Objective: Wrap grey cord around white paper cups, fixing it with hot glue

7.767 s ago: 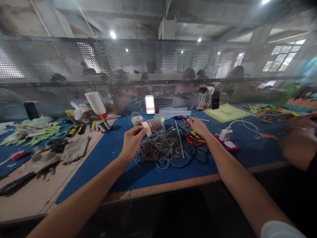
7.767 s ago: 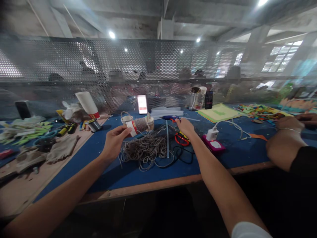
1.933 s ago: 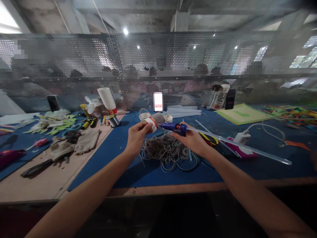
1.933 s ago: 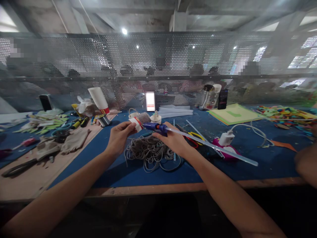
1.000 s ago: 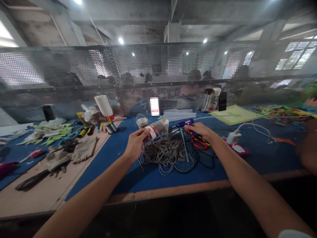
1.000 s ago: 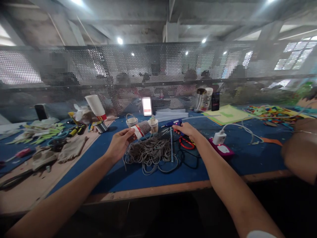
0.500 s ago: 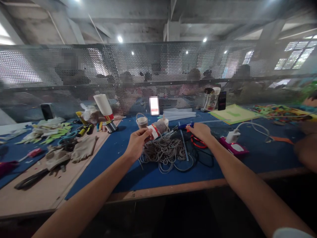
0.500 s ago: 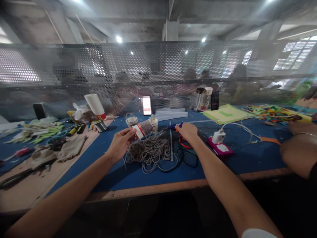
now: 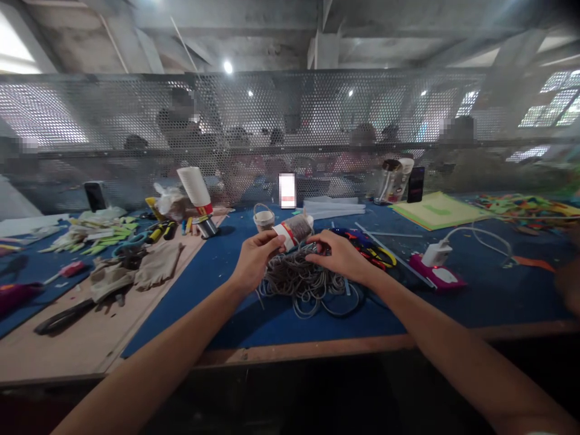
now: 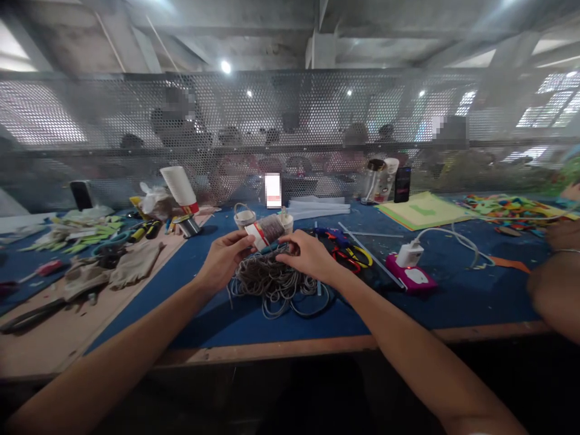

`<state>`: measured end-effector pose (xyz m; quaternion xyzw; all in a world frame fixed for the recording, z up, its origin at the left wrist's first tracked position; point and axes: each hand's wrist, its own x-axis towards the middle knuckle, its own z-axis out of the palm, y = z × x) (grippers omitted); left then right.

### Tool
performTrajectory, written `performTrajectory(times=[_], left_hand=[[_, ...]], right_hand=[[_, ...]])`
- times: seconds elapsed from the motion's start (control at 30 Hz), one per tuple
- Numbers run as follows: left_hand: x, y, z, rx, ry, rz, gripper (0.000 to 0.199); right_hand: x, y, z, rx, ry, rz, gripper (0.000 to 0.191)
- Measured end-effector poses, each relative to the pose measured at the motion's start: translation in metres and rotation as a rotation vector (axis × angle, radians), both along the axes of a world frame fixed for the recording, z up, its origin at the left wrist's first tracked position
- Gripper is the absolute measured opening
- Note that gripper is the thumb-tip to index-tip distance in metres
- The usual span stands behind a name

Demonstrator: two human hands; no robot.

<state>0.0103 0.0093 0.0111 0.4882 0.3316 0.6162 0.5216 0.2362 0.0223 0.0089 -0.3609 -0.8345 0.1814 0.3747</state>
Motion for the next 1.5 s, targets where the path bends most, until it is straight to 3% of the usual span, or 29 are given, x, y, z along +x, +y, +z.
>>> performTrajectory(times=[0.13, 0.33, 0.5, 0.83, 1.5], left_hand=[[0.002, -0.003, 0.001, 0.027, 0.055, 0.025, 0.026], [0.0, -0.004, -0.002, 0.115, 0.229, 0.12, 0.025], [0.002, -0.01, 0.0, 0.153, 0.357, 0.161, 0.026], [0.009, -0.02, 0.002, 0.234, 0.496, 0.123, 0.018], [0.013, -0.027, 0.006, 0.288, 0.536, -0.005, 0.008]], right_hand=[[-0.004, -0.004, -0.002, 0.054, -0.034, 0.007, 0.014], [0.003, -0.009, 0.016, 0.214, 0.147, 0.005, 0.003], [0.003, -0.017, 0.024, 0.154, 0.192, -0.037, 0.005], [-0.001, -0.023, 0.031, 0.318, 0.249, -0.077, 0.007], [-0.002, -0.022, 0.036, 0.311, 0.245, -0.142, 0.01]])
